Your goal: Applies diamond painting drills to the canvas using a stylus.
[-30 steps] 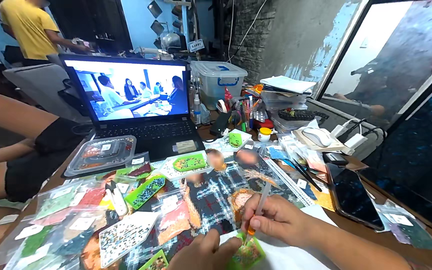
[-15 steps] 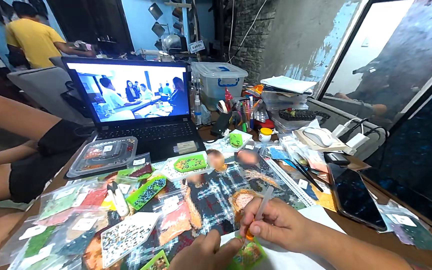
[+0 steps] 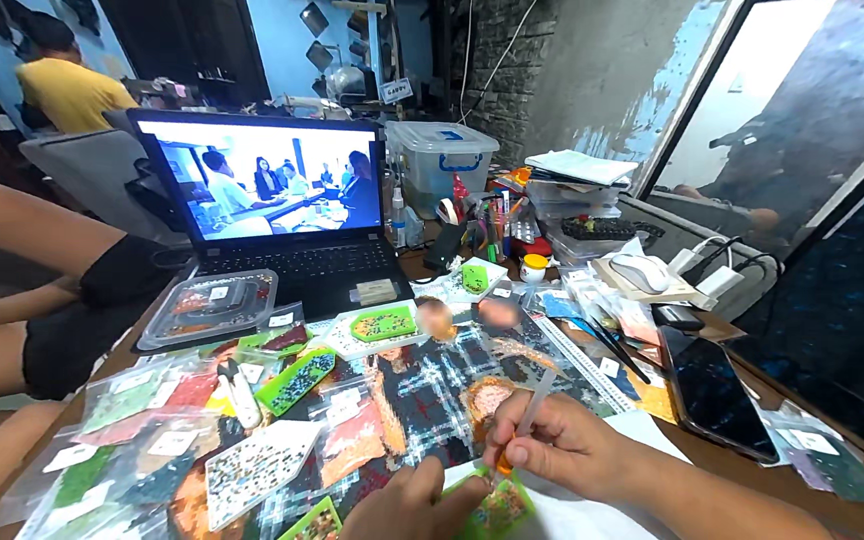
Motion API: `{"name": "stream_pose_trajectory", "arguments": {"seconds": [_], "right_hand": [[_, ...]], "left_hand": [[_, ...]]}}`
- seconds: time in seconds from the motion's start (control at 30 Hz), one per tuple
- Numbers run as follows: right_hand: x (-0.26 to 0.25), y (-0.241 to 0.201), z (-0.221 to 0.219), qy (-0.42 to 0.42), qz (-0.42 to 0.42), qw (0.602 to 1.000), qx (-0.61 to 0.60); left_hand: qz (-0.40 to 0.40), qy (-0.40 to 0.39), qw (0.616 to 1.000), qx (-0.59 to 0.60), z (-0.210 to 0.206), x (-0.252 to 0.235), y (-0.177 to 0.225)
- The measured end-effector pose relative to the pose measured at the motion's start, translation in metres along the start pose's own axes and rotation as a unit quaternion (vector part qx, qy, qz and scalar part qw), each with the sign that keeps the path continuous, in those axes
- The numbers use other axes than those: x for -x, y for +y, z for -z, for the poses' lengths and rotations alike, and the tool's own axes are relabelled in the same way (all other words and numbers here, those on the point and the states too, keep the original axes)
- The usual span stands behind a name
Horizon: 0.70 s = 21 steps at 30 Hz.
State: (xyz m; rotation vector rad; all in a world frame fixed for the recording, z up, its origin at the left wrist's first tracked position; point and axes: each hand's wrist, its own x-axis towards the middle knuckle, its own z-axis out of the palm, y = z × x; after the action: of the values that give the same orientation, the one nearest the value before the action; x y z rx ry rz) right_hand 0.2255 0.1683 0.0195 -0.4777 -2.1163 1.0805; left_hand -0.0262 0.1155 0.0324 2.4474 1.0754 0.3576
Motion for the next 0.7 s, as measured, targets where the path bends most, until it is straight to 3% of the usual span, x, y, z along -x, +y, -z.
{"name": "stream_pose_trajectory", "arguments": {"seconds": [0.7], "right_hand": [[-0.0002,0.0003,0.0039,-0.017,0.012,0.999,0.028]], "left_hand": [[0.001,-0.014,1.0,0.001,0.0003,-0.0005,0.0006]]}}
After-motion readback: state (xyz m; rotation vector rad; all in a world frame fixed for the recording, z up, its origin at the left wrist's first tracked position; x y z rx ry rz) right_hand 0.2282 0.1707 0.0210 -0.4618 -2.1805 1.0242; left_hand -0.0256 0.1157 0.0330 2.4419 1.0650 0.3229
